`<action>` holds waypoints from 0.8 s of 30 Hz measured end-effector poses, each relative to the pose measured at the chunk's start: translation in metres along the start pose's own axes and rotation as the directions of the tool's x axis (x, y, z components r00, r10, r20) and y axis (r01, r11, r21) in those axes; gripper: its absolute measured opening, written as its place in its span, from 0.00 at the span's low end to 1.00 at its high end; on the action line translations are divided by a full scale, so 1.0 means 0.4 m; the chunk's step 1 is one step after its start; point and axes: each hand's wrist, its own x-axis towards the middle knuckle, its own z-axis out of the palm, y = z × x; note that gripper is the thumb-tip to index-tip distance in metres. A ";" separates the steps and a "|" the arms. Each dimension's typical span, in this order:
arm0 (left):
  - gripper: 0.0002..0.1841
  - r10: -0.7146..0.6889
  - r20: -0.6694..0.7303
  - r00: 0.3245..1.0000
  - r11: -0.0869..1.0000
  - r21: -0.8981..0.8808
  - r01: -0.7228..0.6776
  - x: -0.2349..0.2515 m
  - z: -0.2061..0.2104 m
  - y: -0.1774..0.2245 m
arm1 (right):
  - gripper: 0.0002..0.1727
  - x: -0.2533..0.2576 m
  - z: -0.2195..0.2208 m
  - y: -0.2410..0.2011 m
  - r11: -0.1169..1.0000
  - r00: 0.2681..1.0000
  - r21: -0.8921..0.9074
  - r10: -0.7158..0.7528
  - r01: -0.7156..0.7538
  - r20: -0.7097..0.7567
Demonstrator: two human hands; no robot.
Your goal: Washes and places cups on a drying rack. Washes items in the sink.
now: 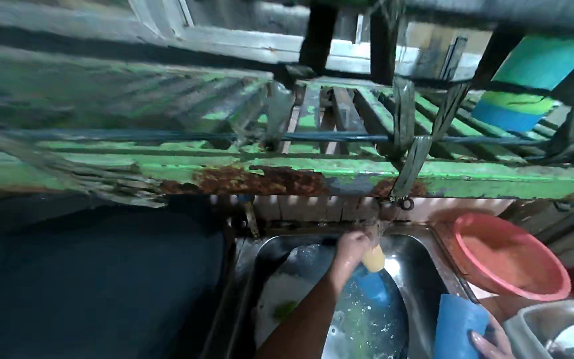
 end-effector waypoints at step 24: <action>0.32 -0.147 0.391 0.909 0.920 -0.283 0.270 -0.390 0.064 0.309 | 0.25 -0.085 0.171 -0.198 0.930 0.951 0.312 0.102 -0.195 0.292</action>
